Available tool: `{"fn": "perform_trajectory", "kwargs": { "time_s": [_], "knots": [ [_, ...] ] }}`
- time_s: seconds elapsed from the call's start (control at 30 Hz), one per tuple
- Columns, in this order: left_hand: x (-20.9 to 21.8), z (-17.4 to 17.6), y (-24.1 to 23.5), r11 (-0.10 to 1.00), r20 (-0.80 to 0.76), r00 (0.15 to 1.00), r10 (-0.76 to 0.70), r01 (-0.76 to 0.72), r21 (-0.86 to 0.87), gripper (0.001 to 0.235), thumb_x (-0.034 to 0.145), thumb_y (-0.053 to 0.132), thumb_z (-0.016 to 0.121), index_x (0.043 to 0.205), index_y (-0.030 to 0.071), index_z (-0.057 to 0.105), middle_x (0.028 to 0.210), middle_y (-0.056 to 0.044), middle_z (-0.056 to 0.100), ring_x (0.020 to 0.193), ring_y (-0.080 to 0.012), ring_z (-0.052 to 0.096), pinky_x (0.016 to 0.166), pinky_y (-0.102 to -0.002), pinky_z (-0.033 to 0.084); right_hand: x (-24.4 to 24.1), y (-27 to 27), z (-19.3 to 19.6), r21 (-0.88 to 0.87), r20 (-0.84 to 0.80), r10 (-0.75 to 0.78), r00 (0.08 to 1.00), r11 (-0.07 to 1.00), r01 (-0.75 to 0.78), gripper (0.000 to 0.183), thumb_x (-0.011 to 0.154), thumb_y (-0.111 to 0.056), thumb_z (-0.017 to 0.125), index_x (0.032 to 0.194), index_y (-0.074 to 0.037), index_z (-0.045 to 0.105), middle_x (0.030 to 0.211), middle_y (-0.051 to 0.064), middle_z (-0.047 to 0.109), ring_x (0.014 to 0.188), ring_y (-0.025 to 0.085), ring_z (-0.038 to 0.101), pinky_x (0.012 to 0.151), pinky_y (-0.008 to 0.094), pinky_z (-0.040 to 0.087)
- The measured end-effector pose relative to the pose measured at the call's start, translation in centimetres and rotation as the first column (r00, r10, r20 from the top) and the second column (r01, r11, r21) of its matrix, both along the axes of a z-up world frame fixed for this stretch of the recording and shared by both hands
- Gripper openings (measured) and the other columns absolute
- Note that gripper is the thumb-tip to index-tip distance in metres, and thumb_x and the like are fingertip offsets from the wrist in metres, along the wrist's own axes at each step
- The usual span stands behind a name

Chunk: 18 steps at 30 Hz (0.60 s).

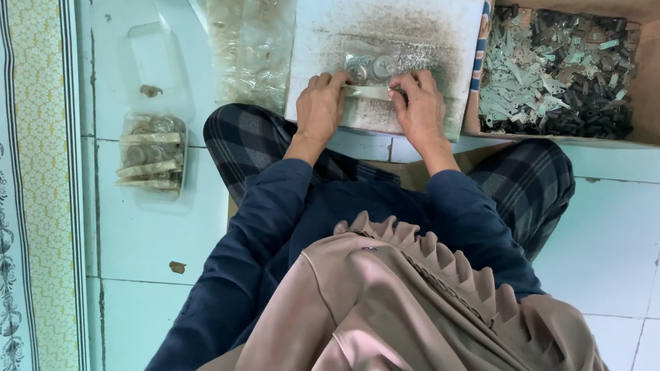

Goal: The person sits on the floor and sorts small metal buttons from a cardboard box onto a white board. They wipe the board with a cloth, arrange the buttons, and place them into a small plastic bag. The person then seals the bag with tape and sets it aside before repeating the process with more buttons.

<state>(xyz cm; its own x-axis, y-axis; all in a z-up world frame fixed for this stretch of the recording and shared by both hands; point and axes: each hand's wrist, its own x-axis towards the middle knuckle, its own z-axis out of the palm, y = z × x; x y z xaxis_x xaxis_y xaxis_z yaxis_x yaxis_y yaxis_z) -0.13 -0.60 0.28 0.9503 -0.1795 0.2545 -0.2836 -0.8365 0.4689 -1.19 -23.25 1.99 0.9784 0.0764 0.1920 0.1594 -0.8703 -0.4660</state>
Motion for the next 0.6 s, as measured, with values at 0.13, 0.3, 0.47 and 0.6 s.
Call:
{"fn": "perform_trajectory", "kwargs": {
  "time_s": [0.13,0.3,0.47,0.6],
  "knots": [
    [-0.5,-0.5,0.3,0.996,0.133,0.991,-0.029,0.018,0.085,0.018,0.097,0.014,0.064,0.109,0.028,0.067,0.086,0.001,0.061,0.079,-0.0214,0.066,0.061,-0.034,0.055,-0.4,-0.2,0.4,-0.036,0.057,0.020,0.998,0.999,-0.018,0.006,0.100,-0.033,0.069,0.105,-0.030,0.069,0.113,-0.001,0.055,0.104,0.030,0.065,0.081,0.045,0.055],
    [-1.1,0.7,1.1,0.990,0.232,0.967,-0.100,0.074,0.119,0.018,0.095,0.025,0.068,0.113,0.029,0.067,0.094,0.001,0.053,0.084,-0.0208,0.061,0.060,-0.033,0.057,-0.4,-1.2,-0.8,-0.109,0.094,0.145,0.985,0.985,-0.134,0.033,0.091,-0.049,0.077,0.118,-0.032,0.069,0.120,0.001,0.052,0.109,0.029,0.062,0.081,0.044,0.055],
    [-0.4,-0.4,1.1,0.989,0.144,0.984,-0.101,0.083,0.124,0.027,0.092,0.038,0.075,0.114,0.025,0.066,0.102,0.002,0.053,0.091,-0.0221,0.064,0.065,-0.034,0.060,0.1,-0.9,-0.7,-0.084,-0.006,0.079,0.997,0.993,-0.079,0.024,0.098,-0.051,0.070,0.115,-0.034,0.069,0.122,-0.002,0.052,0.110,0.027,0.063,0.084,0.044,0.055],
    [0.3,0.4,0.7,0.999,-0.061,0.998,-0.030,0.029,-0.020,0.025,0.100,0.047,0.068,0.107,0.023,0.069,0.102,0.002,0.055,0.096,-0.0245,0.066,0.074,-0.037,0.060,0.8,-0.2,1.0,-0.009,-0.162,-0.055,0.985,0.998,0.054,0.024,0.102,-0.056,0.064,0.110,-0.034,0.072,0.123,-0.005,0.055,0.108,0.028,0.067,0.084,0.048,0.057]
  ]
}}
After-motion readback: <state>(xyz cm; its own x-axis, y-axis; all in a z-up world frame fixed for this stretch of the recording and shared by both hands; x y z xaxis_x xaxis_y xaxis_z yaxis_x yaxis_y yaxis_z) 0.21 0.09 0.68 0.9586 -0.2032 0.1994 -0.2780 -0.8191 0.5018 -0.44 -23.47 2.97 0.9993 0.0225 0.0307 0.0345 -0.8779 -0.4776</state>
